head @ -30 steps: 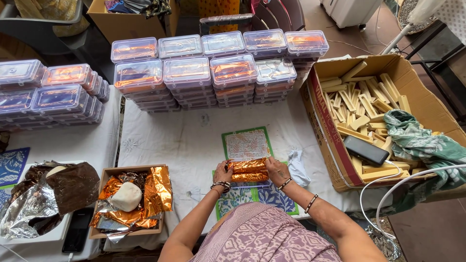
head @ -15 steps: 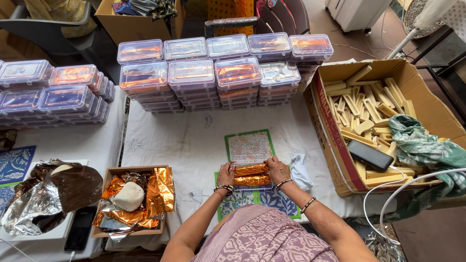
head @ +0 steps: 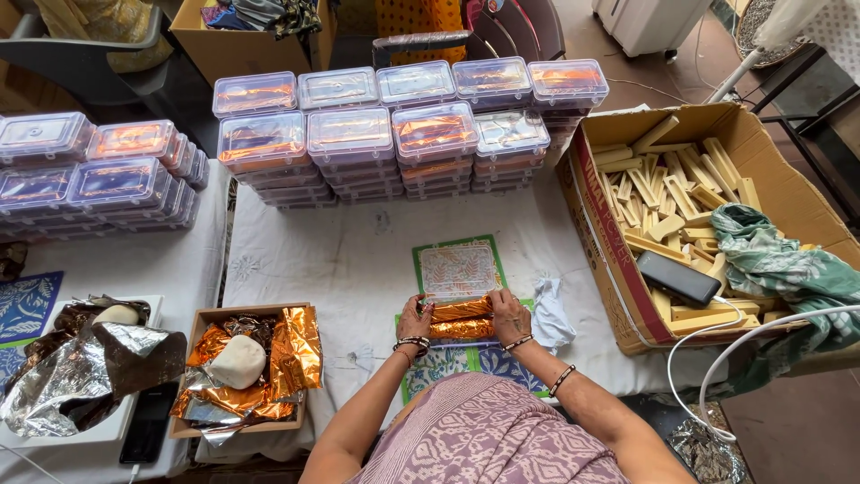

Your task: The person wraps small wooden pieces in white tissue paper and then in orange foil. They place the wrapped items into clear plastic containers and stack them on the table. The person also handles patterned paper and stacks of containers.

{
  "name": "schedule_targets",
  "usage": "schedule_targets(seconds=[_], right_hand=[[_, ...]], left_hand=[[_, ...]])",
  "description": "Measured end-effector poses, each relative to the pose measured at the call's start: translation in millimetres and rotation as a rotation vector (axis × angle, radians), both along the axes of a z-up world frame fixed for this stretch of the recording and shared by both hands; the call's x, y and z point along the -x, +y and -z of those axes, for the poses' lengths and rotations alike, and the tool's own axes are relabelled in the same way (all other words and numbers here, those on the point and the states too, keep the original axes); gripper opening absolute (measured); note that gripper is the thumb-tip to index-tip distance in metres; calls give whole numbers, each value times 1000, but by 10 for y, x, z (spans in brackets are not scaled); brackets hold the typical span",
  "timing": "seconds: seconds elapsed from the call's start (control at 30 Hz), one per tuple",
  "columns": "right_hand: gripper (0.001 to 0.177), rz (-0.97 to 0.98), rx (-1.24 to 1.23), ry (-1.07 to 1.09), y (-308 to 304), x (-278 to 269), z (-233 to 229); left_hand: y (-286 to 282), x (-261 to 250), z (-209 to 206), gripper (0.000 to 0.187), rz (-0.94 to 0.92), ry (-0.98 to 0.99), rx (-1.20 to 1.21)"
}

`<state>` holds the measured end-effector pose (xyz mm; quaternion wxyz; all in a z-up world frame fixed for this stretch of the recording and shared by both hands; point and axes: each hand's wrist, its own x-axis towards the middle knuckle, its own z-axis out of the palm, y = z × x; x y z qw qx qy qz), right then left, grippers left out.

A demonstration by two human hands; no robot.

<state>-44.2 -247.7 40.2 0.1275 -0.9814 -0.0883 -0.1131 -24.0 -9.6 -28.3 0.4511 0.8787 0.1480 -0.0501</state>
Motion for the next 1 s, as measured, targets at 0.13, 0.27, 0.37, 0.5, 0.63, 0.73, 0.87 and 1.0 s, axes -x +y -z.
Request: schedule_targets(seconds=[0.13, 0.27, 0.37, 0.5, 0.63, 0.73, 0.87, 1.0], right_hand=[[27, -28, -14, -47, -25, 73, -67], [24, -54, -35, 112, -119, -80, -44], [15, -46, -104, 186, -219, -275, 140], [12, 24, -203, 277, -228, -451, 135], [19, 164, -254, 438, -179, -541, -32], [28, 251, -303, 523, -198, -495, -37], [23, 217, -339, 363, -192, -330, 32], [22, 229, -557, 265, -430, -456, 742]], left_hand=[[21, 14, -121, 46, 15, 41, 1], [8, -19, -34, 42, 74, 37, -46], [55, -139, 178, 44, 105, 26, 2], [96, -358, 515, 52, 136, -87, 27], [19, -446, 465, 58, 87, 63, 477], [-16, -547, 582, 36, 161, -27, 315], [39, -497, 406, 69, -2, 96, 886], [139, -385, 73, 57, -63, 165, 1074]])
